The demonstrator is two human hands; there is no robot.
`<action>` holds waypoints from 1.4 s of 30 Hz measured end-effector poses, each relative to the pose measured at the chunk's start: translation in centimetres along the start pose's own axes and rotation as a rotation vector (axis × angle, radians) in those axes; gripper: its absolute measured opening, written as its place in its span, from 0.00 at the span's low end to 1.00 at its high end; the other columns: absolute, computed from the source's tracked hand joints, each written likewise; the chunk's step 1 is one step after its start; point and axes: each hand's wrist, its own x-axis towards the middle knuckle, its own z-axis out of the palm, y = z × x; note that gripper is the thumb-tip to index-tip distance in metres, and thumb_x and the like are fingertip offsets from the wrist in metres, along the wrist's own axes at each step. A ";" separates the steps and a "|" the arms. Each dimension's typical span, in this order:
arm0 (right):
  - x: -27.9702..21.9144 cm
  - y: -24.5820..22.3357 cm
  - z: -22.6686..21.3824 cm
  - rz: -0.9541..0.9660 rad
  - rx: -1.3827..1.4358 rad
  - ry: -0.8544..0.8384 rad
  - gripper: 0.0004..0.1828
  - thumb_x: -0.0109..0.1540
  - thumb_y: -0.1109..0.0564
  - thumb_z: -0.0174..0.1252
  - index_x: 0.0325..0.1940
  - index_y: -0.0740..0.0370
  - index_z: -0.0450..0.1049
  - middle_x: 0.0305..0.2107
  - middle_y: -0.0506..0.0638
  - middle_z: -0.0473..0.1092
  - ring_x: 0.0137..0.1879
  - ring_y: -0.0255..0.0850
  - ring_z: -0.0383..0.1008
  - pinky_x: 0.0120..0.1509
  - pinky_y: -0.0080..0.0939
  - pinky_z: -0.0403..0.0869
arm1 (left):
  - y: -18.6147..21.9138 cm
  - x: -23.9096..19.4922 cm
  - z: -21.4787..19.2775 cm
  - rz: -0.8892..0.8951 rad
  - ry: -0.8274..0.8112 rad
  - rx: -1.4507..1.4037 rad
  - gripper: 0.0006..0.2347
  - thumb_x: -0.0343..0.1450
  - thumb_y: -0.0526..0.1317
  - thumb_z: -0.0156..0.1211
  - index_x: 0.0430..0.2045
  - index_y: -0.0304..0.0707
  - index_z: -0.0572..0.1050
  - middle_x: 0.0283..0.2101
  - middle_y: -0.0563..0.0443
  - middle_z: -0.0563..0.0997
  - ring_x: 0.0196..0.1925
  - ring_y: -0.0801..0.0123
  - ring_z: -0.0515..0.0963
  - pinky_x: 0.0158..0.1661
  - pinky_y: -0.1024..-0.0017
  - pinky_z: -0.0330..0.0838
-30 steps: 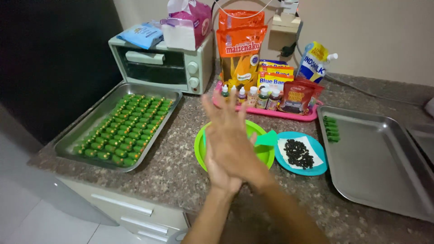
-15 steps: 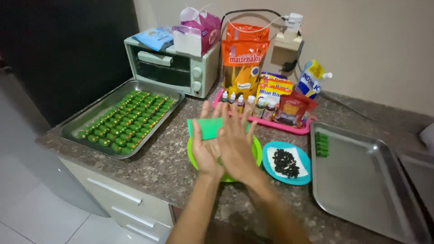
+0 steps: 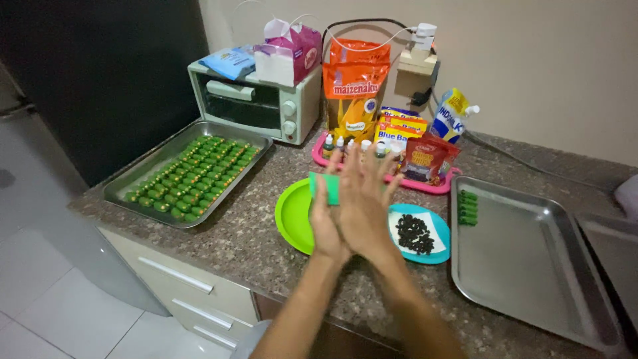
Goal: Shaping green dough into small decorative pastries using a comb for texture and adding seeds on top
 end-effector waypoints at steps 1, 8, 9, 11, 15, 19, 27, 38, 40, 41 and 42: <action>-0.7 -0.7 1.6 -0.078 -0.206 0.059 0.34 0.72 0.43 0.28 0.83 0.50 0.37 0.78 0.60 0.30 0.80 0.63 0.19 0.74 0.75 0.21 | 1.3 0.4 -0.4 -0.007 -0.002 -0.015 0.30 0.78 0.60 0.37 0.75 0.51 0.51 0.76 0.38 0.57 0.73 0.46 0.64 0.68 0.47 0.62; 0.7 -0.9 6.4 -0.194 -0.384 0.087 0.35 0.72 0.50 0.34 0.83 0.52 0.38 0.78 0.64 0.34 0.81 0.69 0.25 0.73 0.83 0.32 | 4.2 1.3 -2.3 -0.044 -0.032 -0.107 0.29 0.78 0.60 0.38 0.75 0.51 0.52 0.76 0.37 0.58 0.74 0.46 0.63 0.68 0.47 0.60; 1.1 -0.4 6.6 -0.191 -0.383 0.085 0.35 0.72 0.50 0.34 0.83 0.52 0.38 0.78 0.64 0.34 0.81 0.69 0.25 0.73 0.83 0.32 | 4.0 1.4 -2.6 -0.046 -0.029 -0.106 0.29 0.78 0.60 0.38 0.75 0.51 0.52 0.76 0.37 0.58 0.74 0.46 0.63 0.68 0.47 0.60; 2.2 0.6 7.0 -0.147 -0.280 0.113 0.33 0.74 0.46 0.28 0.83 0.53 0.40 0.78 0.63 0.35 0.82 0.65 0.22 0.75 0.78 0.27 | 3.7 1.7 -3.0 -0.066 -0.031 -0.130 0.29 0.78 0.60 0.38 0.75 0.50 0.52 0.76 0.37 0.58 0.74 0.46 0.62 0.69 0.47 0.60; 0.2 -4.7 6.8 -0.213 -0.219 -0.029 0.33 0.72 0.49 0.28 0.83 0.53 0.40 0.78 0.63 0.37 0.81 0.66 0.24 0.75 0.77 0.28 | 6.5 3.6 -5.2 -0.086 -0.027 -0.140 0.29 0.78 0.60 0.38 0.75 0.50 0.52 0.76 0.37 0.58 0.74 0.46 0.62 0.69 0.47 0.59; 2.4 -4.8 8.1 -0.159 -0.206 -0.079 0.35 0.72 0.42 0.25 0.83 0.52 0.41 0.78 0.63 0.33 0.80 0.67 0.18 0.73 0.79 0.23 | 7.0 3.5 -7.2 -0.134 -0.032 -0.164 0.29 0.78 0.60 0.38 0.75 0.50 0.53 0.75 0.36 0.58 0.74 0.46 0.61 0.69 0.47 0.58; 2.8 -5.5 9.2 -0.073 -0.174 -0.118 0.34 0.72 0.43 0.25 0.82 0.56 0.44 0.77 0.66 0.32 0.79 0.68 0.15 0.72 0.78 0.19 | 6.8 4.3 -9.1 -0.218 -0.037 -0.260 0.29 0.78 0.60 0.39 0.75 0.49 0.54 0.75 0.35 0.58 0.75 0.45 0.60 0.70 0.48 0.57; 4.3 -4.7 6.6 -0.055 -0.168 -0.085 0.32 0.72 0.45 0.28 0.81 0.53 0.45 0.77 0.64 0.38 0.81 0.66 0.20 0.74 0.78 0.23 | 5.8 4.0 -9.5 -0.263 -0.045 -0.386 0.29 0.78 0.59 0.40 0.74 0.48 0.55 0.75 0.34 0.59 0.76 0.45 0.59 0.71 0.48 0.55; 3.5 -4.9 7.1 -0.063 -0.225 -0.102 0.33 0.72 0.43 0.29 0.82 0.53 0.44 0.77 0.64 0.36 0.80 0.67 0.18 0.73 0.81 0.23 | 5.9 3.8 -9.5 -0.273 -0.036 -0.399 0.29 0.78 0.59 0.40 0.74 0.48 0.56 0.75 0.34 0.59 0.76 0.45 0.58 0.71 0.48 0.54; 3.4 -5.0 7.4 -0.079 -0.285 -0.106 0.34 0.71 0.42 0.30 0.82 0.52 0.43 0.77 0.65 0.35 0.79 0.69 0.17 0.72 0.84 0.22 | 5.9 4.0 -9.4 -0.281 -0.043 -0.414 0.29 0.78 0.59 0.40 0.74 0.48 0.56 0.75 0.34 0.59 0.76 0.45 0.58 0.71 0.48 0.54; 3.2 -5.0 7.6 -0.079 -0.285 -0.102 0.34 0.71 0.42 0.30 0.82 0.52 0.43 0.77 0.65 0.35 0.79 0.69 0.17 0.72 0.84 0.22 | 5.9 3.9 -9.4 -0.282 -0.046 -0.413 0.29 0.78 0.59 0.40 0.74 0.48 0.56 0.75 0.34 0.59 0.76 0.45 0.58 0.71 0.48 0.54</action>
